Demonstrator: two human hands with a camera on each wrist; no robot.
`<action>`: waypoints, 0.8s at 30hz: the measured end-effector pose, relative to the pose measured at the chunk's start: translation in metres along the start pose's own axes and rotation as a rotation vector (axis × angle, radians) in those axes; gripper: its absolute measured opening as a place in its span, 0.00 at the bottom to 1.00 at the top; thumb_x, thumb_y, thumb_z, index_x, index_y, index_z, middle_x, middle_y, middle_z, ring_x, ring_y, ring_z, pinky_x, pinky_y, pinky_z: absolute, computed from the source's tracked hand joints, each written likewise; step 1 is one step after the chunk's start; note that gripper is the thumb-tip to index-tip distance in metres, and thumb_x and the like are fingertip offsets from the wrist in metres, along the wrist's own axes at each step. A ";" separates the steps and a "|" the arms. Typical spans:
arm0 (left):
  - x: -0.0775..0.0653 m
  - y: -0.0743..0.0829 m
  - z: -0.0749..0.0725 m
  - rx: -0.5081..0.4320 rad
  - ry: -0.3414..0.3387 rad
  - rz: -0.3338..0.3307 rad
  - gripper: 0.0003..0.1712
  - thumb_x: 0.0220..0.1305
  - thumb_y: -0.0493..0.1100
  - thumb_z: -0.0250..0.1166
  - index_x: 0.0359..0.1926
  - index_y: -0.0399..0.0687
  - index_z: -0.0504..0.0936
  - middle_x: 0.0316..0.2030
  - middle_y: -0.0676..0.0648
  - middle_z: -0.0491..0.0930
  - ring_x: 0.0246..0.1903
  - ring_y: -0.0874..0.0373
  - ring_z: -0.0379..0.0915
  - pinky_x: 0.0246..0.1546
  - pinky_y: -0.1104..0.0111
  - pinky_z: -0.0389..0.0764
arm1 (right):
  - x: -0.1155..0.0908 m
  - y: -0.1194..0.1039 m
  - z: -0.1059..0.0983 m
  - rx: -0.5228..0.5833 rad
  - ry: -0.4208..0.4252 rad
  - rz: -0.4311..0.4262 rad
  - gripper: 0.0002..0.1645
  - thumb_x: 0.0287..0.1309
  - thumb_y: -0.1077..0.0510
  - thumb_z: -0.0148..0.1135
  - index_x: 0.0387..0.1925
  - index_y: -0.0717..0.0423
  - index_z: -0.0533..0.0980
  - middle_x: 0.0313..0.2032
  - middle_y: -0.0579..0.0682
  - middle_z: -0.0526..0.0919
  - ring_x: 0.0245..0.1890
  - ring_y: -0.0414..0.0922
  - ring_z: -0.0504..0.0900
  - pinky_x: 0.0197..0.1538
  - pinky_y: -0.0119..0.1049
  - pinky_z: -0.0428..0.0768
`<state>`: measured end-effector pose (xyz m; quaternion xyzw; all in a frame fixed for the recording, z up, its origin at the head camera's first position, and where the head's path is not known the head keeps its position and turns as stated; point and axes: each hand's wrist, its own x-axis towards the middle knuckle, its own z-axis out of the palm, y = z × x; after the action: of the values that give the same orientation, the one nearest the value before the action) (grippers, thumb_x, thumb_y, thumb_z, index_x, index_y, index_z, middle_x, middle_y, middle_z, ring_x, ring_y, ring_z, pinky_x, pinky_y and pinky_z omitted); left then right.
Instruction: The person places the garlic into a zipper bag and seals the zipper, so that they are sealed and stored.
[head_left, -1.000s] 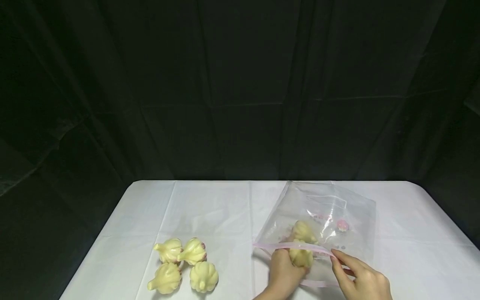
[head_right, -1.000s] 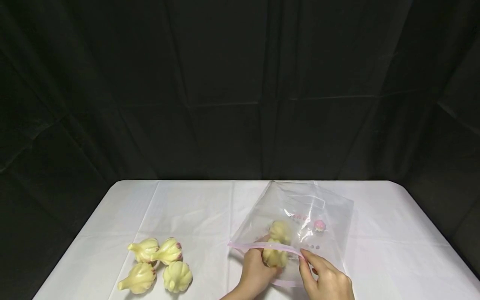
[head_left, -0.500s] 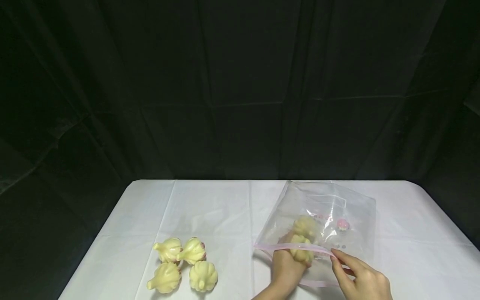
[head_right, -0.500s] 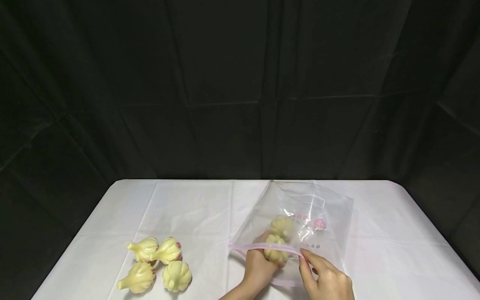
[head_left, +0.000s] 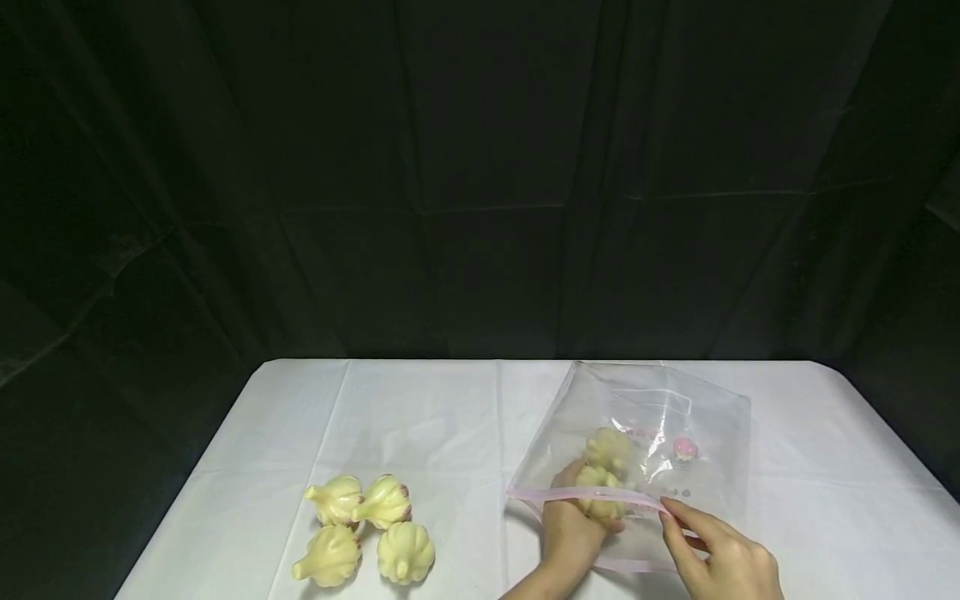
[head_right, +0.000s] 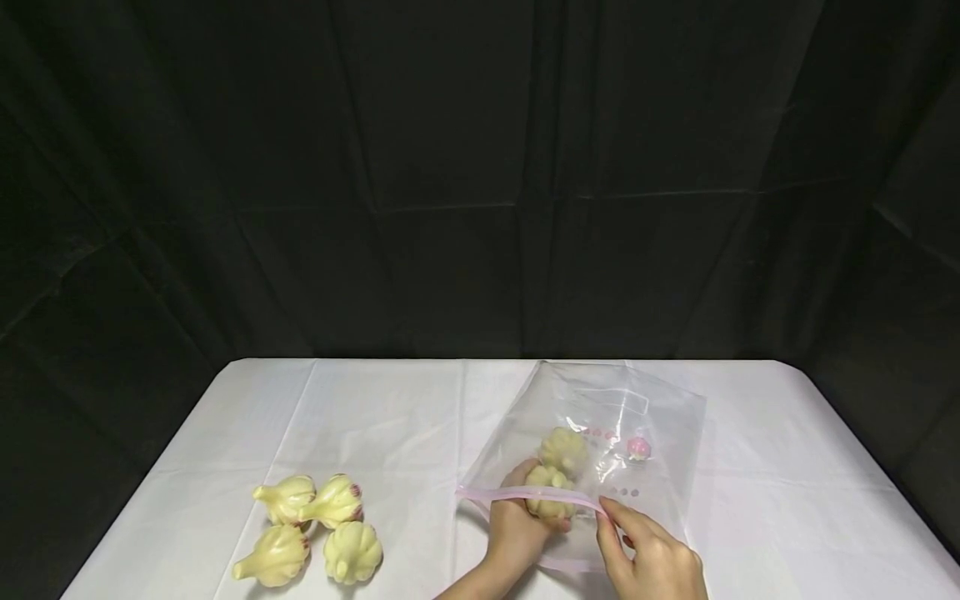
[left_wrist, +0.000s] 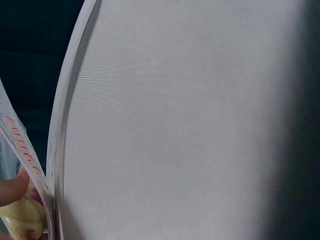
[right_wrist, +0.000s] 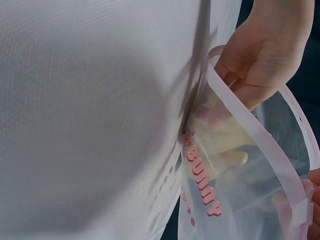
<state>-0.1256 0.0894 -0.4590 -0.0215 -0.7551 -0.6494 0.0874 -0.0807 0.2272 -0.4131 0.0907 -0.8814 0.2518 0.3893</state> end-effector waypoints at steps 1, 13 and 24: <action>0.000 0.001 0.000 0.002 -0.001 -0.007 0.41 0.32 0.26 0.79 0.54 0.35 0.75 0.45 0.47 0.80 0.44 0.53 0.78 0.47 0.69 0.79 | 0.000 0.000 0.000 0.001 -0.002 0.003 0.10 0.41 0.66 0.68 0.31 0.62 0.86 0.25 0.57 0.86 0.17 0.32 0.81 0.17 0.20 0.73; -0.001 0.007 -0.005 0.007 -0.047 -0.069 0.43 0.32 0.22 0.76 0.57 0.32 0.73 0.46 0.45 0.80 0.39 0.60 0.77 0.41 0.72 0.80 | 0.001 -0.002 0.002 0.000 -0.012 0.023 0.10 0.39 0.67 0.70 0.30 0.61 0.86 0.25 0.57 0.86 0.18 0.28 0.79 0.17 0.20 0.73; -0.008 0.014 -0.018 0.288 -0.164 -0.103 0.48 0.29 0.32 0.82 0.58 0.33 0.71 0.54 0.40 0.75 0.55 0.43 0.71 0.60 0.54 0.70 | 0.002 -0.002 0.002 -0.002 -0.007 0.017 0.09 0.41 0.66 0.69 0.30 0.61 0.86 0.26 0.57 0.86 0.17 0.31 0.80 0.18 0.20 0.74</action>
<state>-0.1138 0.0750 -0.4436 -0.0232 -0.8450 -0.5342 -0.0058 -0.0826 0.2242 -0.4119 0.0835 -0.8838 0.2539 0.3841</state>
